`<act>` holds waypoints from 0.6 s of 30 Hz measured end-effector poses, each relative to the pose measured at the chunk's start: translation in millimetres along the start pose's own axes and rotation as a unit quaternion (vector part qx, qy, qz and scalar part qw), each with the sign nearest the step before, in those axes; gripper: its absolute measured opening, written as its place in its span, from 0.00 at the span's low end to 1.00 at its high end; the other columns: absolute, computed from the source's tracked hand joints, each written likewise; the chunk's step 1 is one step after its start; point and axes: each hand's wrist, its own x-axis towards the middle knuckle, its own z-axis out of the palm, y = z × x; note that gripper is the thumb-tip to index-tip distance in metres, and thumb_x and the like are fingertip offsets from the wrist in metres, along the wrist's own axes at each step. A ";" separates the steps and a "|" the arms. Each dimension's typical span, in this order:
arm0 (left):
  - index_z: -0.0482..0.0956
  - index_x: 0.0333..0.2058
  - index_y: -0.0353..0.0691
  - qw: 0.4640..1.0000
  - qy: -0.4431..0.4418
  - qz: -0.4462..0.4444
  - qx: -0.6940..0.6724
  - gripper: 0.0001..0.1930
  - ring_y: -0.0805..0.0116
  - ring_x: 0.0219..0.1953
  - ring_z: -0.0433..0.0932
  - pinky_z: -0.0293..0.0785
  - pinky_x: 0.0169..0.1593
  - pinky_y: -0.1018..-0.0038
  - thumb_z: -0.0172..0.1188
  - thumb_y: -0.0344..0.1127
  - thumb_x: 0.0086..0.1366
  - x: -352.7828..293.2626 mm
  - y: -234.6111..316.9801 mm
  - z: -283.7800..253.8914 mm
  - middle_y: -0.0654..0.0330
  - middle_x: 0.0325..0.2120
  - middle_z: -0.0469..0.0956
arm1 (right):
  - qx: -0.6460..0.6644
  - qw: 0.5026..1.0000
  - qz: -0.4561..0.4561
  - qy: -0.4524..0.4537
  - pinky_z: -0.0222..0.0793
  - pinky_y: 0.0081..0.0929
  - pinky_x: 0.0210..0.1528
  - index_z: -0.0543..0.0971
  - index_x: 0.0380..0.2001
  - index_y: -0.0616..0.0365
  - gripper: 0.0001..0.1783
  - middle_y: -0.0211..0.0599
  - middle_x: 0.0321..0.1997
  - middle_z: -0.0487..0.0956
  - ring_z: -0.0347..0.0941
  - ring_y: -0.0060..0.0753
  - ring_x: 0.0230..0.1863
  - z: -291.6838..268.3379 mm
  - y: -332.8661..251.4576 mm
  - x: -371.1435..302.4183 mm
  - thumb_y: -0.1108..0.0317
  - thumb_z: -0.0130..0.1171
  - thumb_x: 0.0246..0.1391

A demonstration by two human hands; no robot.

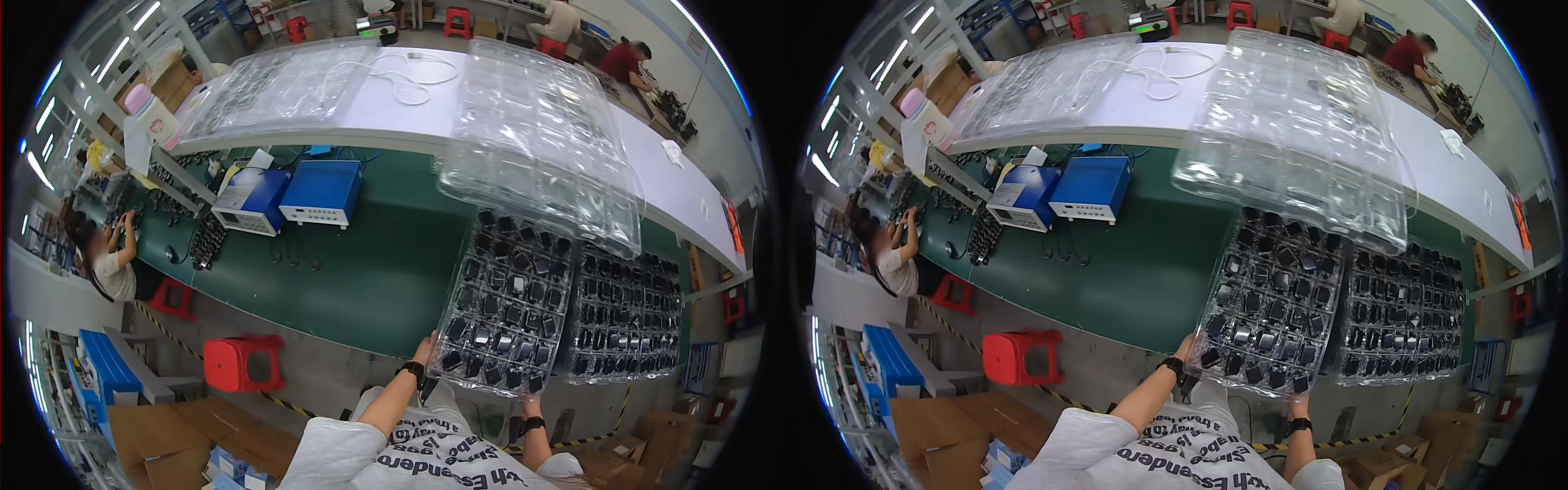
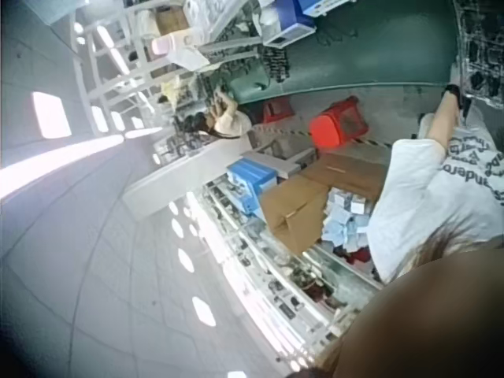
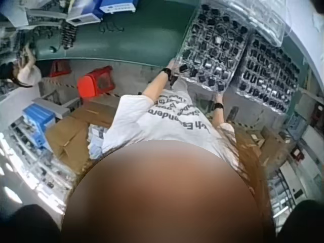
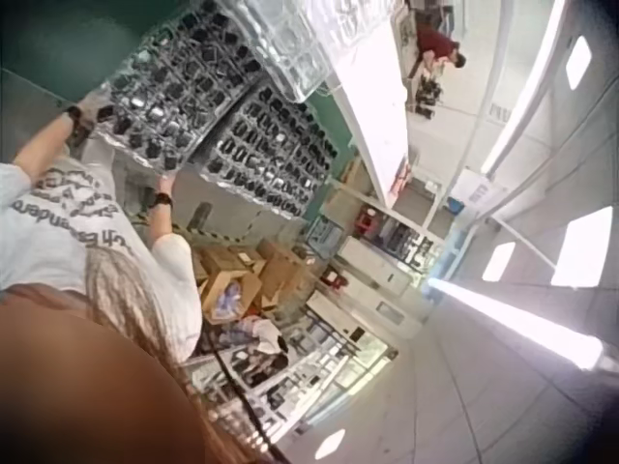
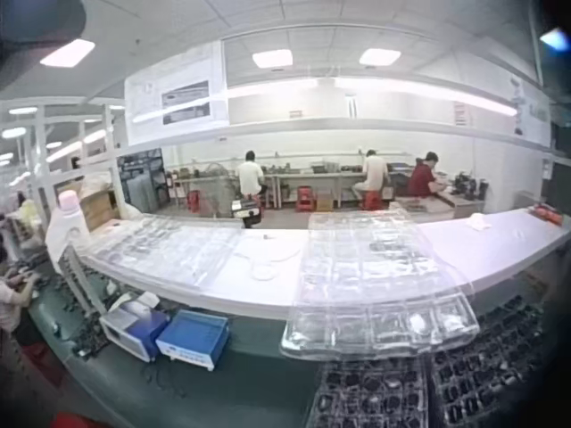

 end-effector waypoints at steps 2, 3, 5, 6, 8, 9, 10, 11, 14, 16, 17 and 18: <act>0.79 0.44 0.24 0.986 0.025 0.063 0.149 0.45 0.54 0.34 0.80 0.72 0.45 0.60 0.35 0.70 0.70 -10.2 9.2 -29.8 0.47 0.30 0.81 | 0.243 0.964 0.089 -0.066 0.79 0.41 0.46 0.64 0.65 0.58 0.30 0.42 0.59 0.74 0.76 0.43 0.52 22.7 -27.2 -27.2 0.74 0.56 0.60; 0.79 0.42 0.22 0.977 0.066 0.054 0.198 0.46 0.47 0.40 0.81 0.72 0.50 0.60 0.36 0.70 0.70 -12.2 14.3 -40.5 0.41 0.33 0.82 | 0.127 0.975 0.142 -0.118 0.78 0.48 0.49 0.59 0.68 0.56 0.33 0.42 0.62 0.70 0.75 0.48 0.54 26.5 -34.5 -32.3 0.74 0.56 0.61; 0.79 0.41 0.22 0.975 0.050 0.041 0.212 0.46 0.48 0.38 0.81 0.72 0.48 0.59 0.36 0.70 0.70 -18.4 28.3 -60.8 0.42 0.31 0.81 | 0.272 0.942 0.174 -0.089 0.77 0.50 0.50 0.59 0.68 0.57 0.33 0.41 0.62 0.71 0.74 0.47 0.55 44.9 -41.2 -51.2 0.75 0.55 0.61; 0.80 0.40 0.23 0.973 0.039 0.026 0.225 0.46 0.48 0.36 0.80 0.72 0.47 0.58 0.35 0.70 0.70 -23.9 34.0 -73.2 0.43 0.29 0.81 | 0.411 0.887 0.200 -0.062 0.77 0.52 0.52 0.59 0.67 0.58 0.32 0.40 0.61 0.71 0.74 0.47 0.55 57.8 -44.7 -60.7 0.75 0.54 0.61; 0.80 0.40 0.23 0.971 0.025 0.016 0.239 0.45 0.49 0.35 0.80 0.72 0.45 0.59 0.36 0.70 0.70 -33.4 41.5 -105.3 0.44 0.28 0.80 | 0.336 0.924 0.175 -0.053 0.74 0.44 0.55 0.63 0.65 0.62 0.29 0.41 0.59 0.72 0.73 0.39 0.54 93.4 -97.7 -93.0 0.73 0.53 0.62; 0.80 0.40 0.24 0.971 0.016 0.009 0.239 0.44 0.50 0.34 0.80 0.72 0.43 0.59 0.36 0.69 0.70 -37.9 47.5 -120.7 0.46 0.27 0.79 | 0.352 0.920 0.163 -0.056 0.76 0.45 0.52 0.66 0.62 0.61 0.24 0.42 0.55 0.75 0.76 0.42 0.52 106.6 -99.0 -96.5 0.73 0.54 0.63; 0.80 0.40 0.24 0.969 -0.002 0.012 0.246 0.44 0.50 0.34 0.80 0.72 0.43 0.59 0.36 0.69 0.70 -39.9 55.8 -139.4 0.46 0.27 0.79 | 0.367 0.916 0.151 -0.059 0.79 0.45 0.49 0.70 0.58 0.61 0.20 0.43 0.51 0.78 0.78 0.46 0.50 119.7 -98.8 -106.9 0.73 0.54 0.63; 0.80 0.40 0.25 0.972 -0.008 -0.001 0.234 0.43 0.52 0.33 0.79 0.71 0.42 0.59 0.37 0.69 0.71 -42.7 57.8 -166.0 0.46 0.26 0.78 | 0.175 0.973 0.115 -0.095 0.71 0.33 0.52 0.71 0.58 0.63 0.26 0.38 0.52 0.78 0.73 0.32 0.50 141.4 -115.5 -118.3 0.71 0.59 0.56; 0.80 0.45 0.27 0.948 -0.037 0.071 0.309 0.39 0.57 0.35 0.80 0.73 0.41 0.63 0.41 0.65 0.72 -53.5 88.0 -227.9 0.48 0.29 0.80 | 0.138 0.977 0.125 -0.100 0.72 0.35 0.48 0.77 0.49 0.64 0.21 0.41 0.47 0.80 0.75 0.32 0.45 203.3 -145.1 -147.3 0.67 0.62 0.52; 0.79 0.50 0.30 0.937 -0.006 0.253 0.239 0.33 0.62 0.39 0.80 0.76 0.42 0.66 0.45 0.60 0.72 -64.1 85.4 -283.8 0.49 0.38 0.82 | 0.089 0.979 0.095 -0.155 0.73 0.38 0.46 0.78 0.48 0.64 0.19 0.43 0.46 0.80 0.76 0.33 0.43 258.6 -109.6 -148.8 0.68 0.62 0.53; 0.77 0.53 0.33 0.924 -0.009 0.198 0.326 0.25 0.63 0.43 0.80 0.78 0.43 0.68 0.52 0.51 0.72 -73.4 113.5 -291.9 0.51 0.46 0.81 | -0.122 0.960 -0.109 -0.228 0.74 0.39 0.46 0.77 0.49 0.64 0.19 0.45 0.45 0.80 0.76 0.36 0.44 271.7 -120.5 -157.3 0.70 0.61 0.54; 0.77 0.53 0.36 0.973 -0.028 0.187 0.135 0.20 0.64 0.43 0.81 0.79 0.44 0.67 0.55 0.45 0.71 -74.6 79.1 -357.3 0.52 0.45 0.82 | -0.314 0.824 -0.351 -0.314 0.75 0.40 0.46 0.76 0.50 0.65 0.19 0.47 0.44 0.80 0.77 0.38 0.44 301.1 -173.4 -157.5 0.73 0.60 0.55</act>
